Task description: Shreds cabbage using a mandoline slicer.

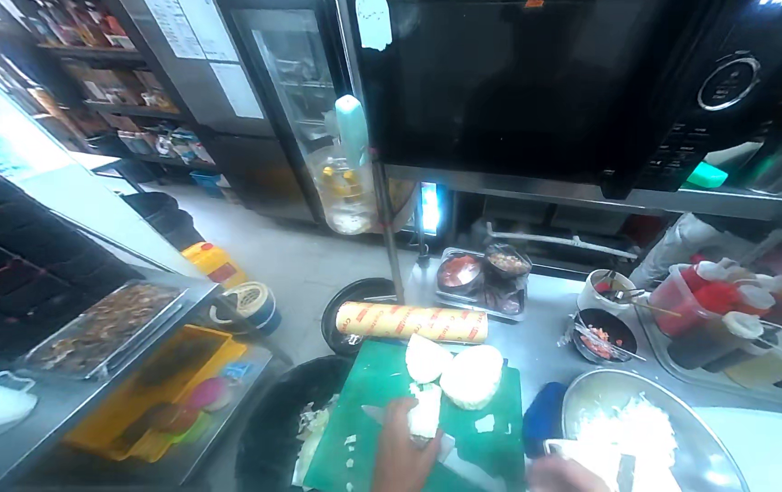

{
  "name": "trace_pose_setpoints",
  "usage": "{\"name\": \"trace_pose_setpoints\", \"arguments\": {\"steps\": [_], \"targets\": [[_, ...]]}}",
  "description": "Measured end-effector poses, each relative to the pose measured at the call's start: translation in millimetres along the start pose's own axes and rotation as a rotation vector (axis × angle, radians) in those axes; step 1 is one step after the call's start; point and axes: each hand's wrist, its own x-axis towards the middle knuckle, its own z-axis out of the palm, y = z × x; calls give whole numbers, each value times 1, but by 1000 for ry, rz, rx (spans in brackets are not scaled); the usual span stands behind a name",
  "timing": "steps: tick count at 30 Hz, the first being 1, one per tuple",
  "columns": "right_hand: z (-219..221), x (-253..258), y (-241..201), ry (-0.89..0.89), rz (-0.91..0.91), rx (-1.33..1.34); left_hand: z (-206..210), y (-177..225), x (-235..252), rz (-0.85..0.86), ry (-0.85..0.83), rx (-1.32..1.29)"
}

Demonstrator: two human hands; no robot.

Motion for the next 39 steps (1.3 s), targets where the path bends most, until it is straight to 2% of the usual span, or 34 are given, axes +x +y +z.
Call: {"name": "trace_pose_setpoints", "arguments": {"steps": [2,6,11,14,18,20,24,27,30,34,37,39], "targets": [[24,31,-2,-110,39,37,3,13,-8,137,14,34],[67,73,-5,-125,315,229,19,22,-29,243,-30,124],[84,86,25,-174,468,376,23,5,-50,231,10,169],[94,89,27,-190,537,446,21,-10,-61,195,20,153],[101,96,25,-196,550,414,19,-24,-67,113,65,49],[103,100,25,-188,537,386,18,-26,-69,12,53,-67],[102,107,36,-145,535,419,20,-30,-69,-286,83,-531],[102,112,47,-25,579,227,15,-33,-66,-428,92,-852],[101,118,69,26,631,77,12,-38,-63,-508,46,-1139],[103,120,73,109,609,170,6,-34,-56,-582,-42,-1453],[97,106,52,58,544,69,3,-29,-51,-588,-105,-1488],[88,91,31,-19,418,9,2,-24,-48,-505,-155,-1410]]}}
